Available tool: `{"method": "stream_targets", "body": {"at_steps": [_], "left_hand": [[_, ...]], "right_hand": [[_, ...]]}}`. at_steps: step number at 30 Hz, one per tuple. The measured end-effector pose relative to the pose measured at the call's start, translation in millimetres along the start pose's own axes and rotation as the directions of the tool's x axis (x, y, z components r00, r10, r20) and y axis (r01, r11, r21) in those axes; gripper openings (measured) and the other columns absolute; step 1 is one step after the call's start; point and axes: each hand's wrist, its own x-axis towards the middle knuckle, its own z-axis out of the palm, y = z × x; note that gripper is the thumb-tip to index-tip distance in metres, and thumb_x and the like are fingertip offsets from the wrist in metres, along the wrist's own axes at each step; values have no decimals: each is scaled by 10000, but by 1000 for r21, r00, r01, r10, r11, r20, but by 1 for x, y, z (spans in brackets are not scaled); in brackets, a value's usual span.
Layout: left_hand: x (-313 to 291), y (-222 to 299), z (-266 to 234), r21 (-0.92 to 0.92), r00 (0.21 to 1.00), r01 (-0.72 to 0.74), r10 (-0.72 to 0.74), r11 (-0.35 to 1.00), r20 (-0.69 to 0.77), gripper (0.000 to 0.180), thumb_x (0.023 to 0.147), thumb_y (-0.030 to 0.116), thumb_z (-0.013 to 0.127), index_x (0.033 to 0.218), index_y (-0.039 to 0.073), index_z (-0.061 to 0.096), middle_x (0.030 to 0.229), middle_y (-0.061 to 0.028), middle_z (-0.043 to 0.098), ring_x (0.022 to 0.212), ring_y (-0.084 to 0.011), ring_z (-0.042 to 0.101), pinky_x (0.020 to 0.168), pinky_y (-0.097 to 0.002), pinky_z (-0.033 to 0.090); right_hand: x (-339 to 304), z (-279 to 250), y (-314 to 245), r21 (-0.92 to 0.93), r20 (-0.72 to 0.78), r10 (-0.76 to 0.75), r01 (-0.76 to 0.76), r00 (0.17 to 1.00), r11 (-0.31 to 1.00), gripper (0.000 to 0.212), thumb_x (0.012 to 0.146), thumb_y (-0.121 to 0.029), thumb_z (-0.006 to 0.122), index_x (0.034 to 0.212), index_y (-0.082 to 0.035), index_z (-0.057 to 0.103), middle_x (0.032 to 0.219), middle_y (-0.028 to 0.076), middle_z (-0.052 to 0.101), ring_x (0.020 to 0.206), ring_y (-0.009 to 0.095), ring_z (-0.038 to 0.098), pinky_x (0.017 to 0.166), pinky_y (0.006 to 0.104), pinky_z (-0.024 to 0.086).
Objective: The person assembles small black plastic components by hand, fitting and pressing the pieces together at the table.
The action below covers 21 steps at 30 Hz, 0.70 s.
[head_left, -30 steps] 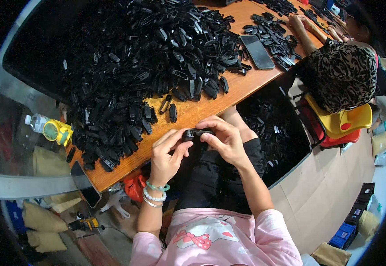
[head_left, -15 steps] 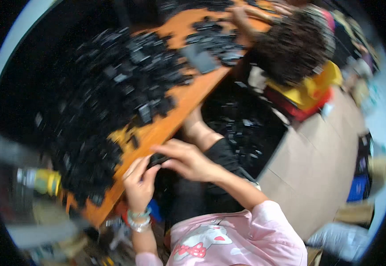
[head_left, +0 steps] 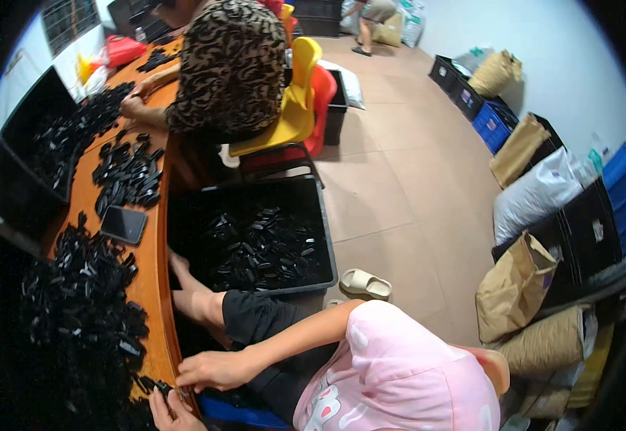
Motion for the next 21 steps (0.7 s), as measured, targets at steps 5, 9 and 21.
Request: {"method": "stream_targets", "body": {"at_steps": [5, 9, 21], "left_hand": [[3, 0, 9, 11, 979, -187, 187, 982, -85, 235, 832, 96, 644, 963, -98, 634, 849, -207, 647, 698, -297, 599, 678, -359, 491], [-13, -7, 28, -309, 980, 188, -156, 932, 123, 223, 864, 62, 598, 1015, -103, 603, 739, -100, 586, 492, -129, 457, 467, -265, 394], [-66, -18, 64, -208, 843, 140, -7, 968, 538, 264, 851, 143, 602, 981, -87, 612, 882, -235, 612, 787, -358, 573, 731, -387, 461]], "right_hand": [[-12, 5, 8, 106, -38, 136, -132, 990, 986, 293, 787, -54, 608, 1052, 45, 529, 906, 196, 530, 869, 398, 528, 718, 434, 427], [-42, 22, 28, 181, -52, 241, -229, 969, 957, 290, 774, -60, 620, 1034, 46, 547, 911, 211, 572, 891, 390, 552, 745, 428, 438], [-125, 82, 90, 238, 306, 442, -517, 843, 822, 176, 809, -67, 595, 956, 21, 637, 722, 118, 641, 639, 216, 583, 575, 359, 433]]}}
